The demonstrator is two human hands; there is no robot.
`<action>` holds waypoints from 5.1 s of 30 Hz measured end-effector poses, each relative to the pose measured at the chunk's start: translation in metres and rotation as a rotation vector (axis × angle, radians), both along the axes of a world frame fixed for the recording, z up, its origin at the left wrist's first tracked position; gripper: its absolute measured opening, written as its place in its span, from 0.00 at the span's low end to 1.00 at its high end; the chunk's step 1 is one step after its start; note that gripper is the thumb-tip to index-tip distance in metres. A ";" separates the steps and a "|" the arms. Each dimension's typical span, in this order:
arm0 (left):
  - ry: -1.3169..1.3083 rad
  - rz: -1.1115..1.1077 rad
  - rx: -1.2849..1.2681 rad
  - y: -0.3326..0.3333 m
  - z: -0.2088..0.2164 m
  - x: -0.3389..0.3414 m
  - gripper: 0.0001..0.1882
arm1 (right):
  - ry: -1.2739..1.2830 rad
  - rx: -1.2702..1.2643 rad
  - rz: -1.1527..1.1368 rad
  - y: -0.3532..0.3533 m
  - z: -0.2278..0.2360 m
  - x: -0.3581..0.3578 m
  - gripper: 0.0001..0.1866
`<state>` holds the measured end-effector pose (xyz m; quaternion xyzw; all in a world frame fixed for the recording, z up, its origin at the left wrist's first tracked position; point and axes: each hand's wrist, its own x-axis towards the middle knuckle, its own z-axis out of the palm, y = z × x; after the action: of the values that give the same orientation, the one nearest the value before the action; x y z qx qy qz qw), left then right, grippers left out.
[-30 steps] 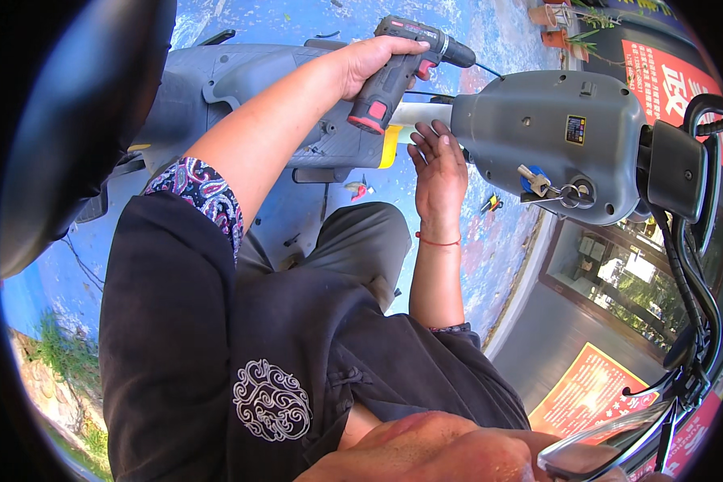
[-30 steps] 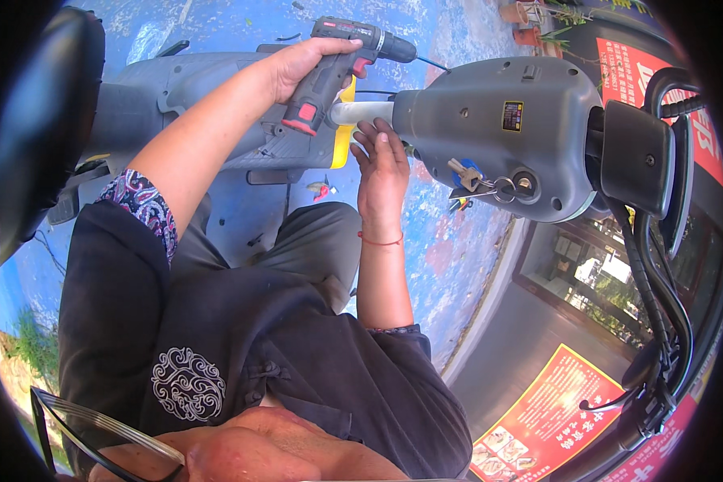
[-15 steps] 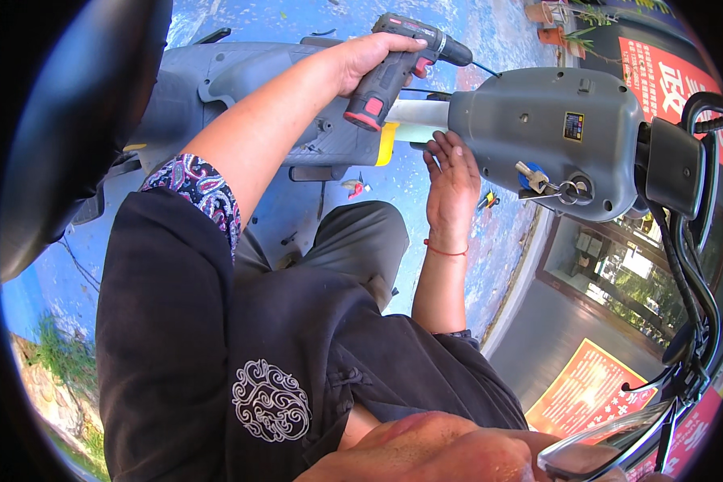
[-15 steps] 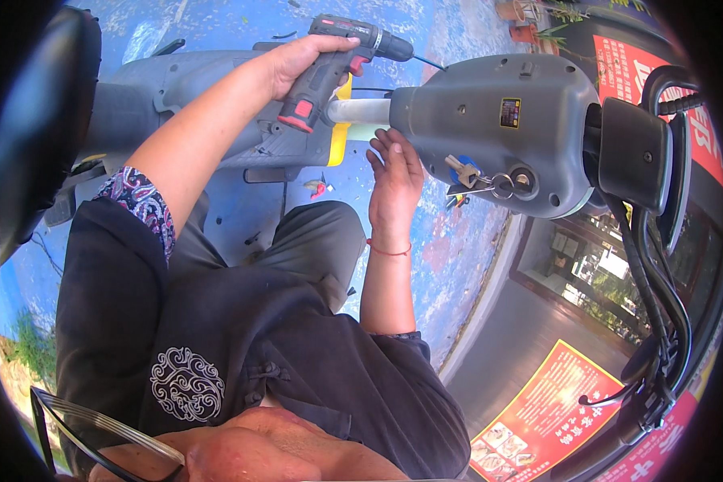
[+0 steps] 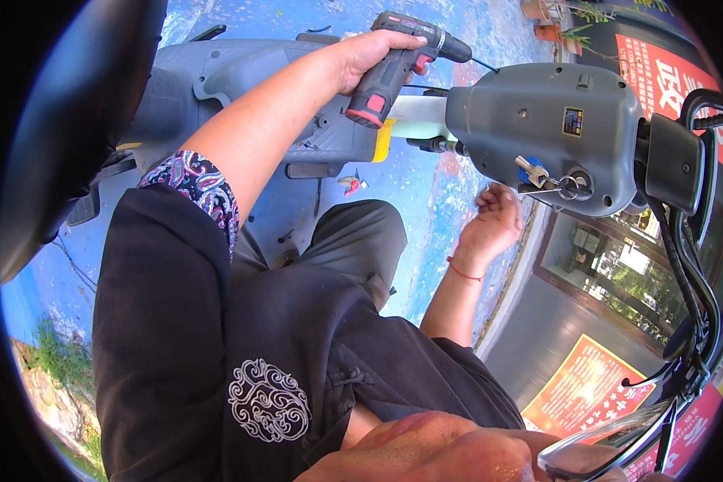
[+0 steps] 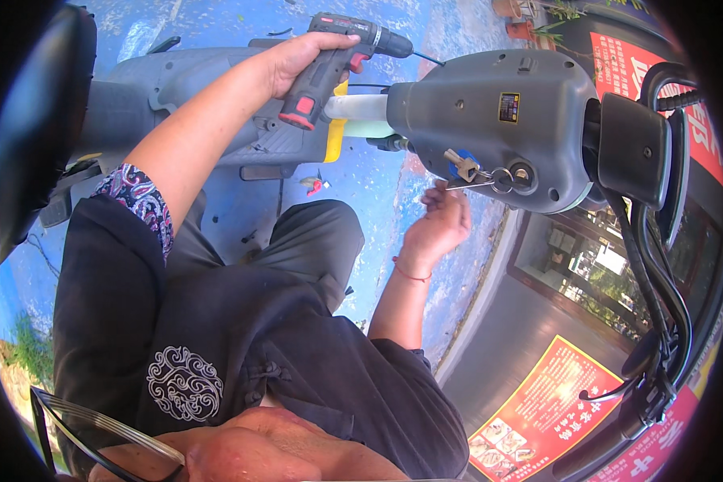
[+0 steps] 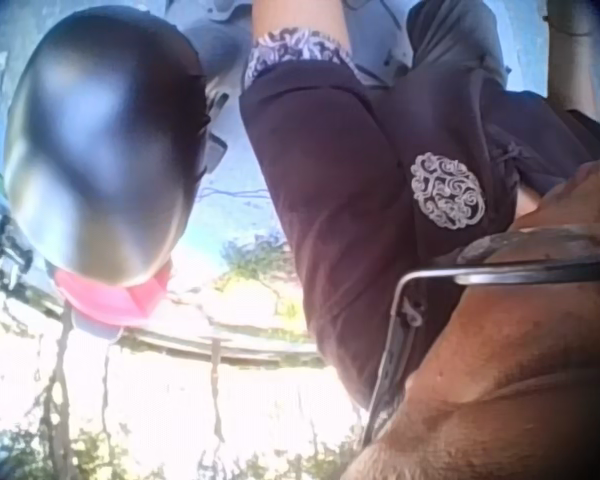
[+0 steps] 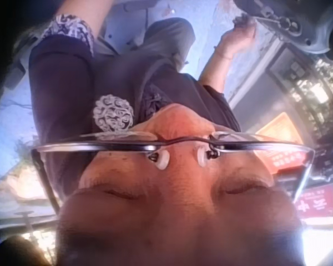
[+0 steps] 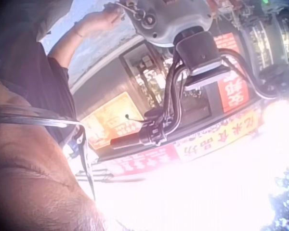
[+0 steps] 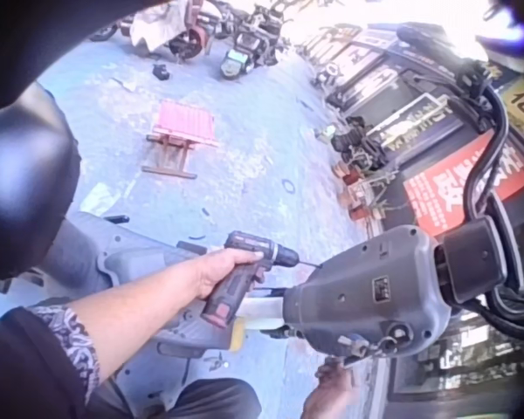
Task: The person uses a cordless drill to fasten screws into the front body panel of a scooter. They align the panel, insert screws, and tighten them in sequence, then wipe the surface with a cloth.
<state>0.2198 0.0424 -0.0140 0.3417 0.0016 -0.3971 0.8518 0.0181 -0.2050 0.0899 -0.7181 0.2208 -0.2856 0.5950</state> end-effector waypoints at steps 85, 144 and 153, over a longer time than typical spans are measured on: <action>0.087 0.589 0.482 0.143 -0.063 -0.143 0.12 | 0.449 0.027 0.945 0.071 -0.034 -0.018 0.19; -0.708 0.188 0.288 -0.040 0.055 -0.083 0.58 | -0.122 -0.271 0.143 0.015 0.013 -0.004 0.07; -0.685 0.116 0.238 -0.050 0.056 -0.077 0.53 | -0.015 -0.930 -0.076 0.003 0.036 -0.003 0.13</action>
<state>0.1430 -0.0077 0.0415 0.5508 -0.2184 -0.2078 0.7783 0.0150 -0.2023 0.1263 -0.8979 0.0911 -0.3811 0.2004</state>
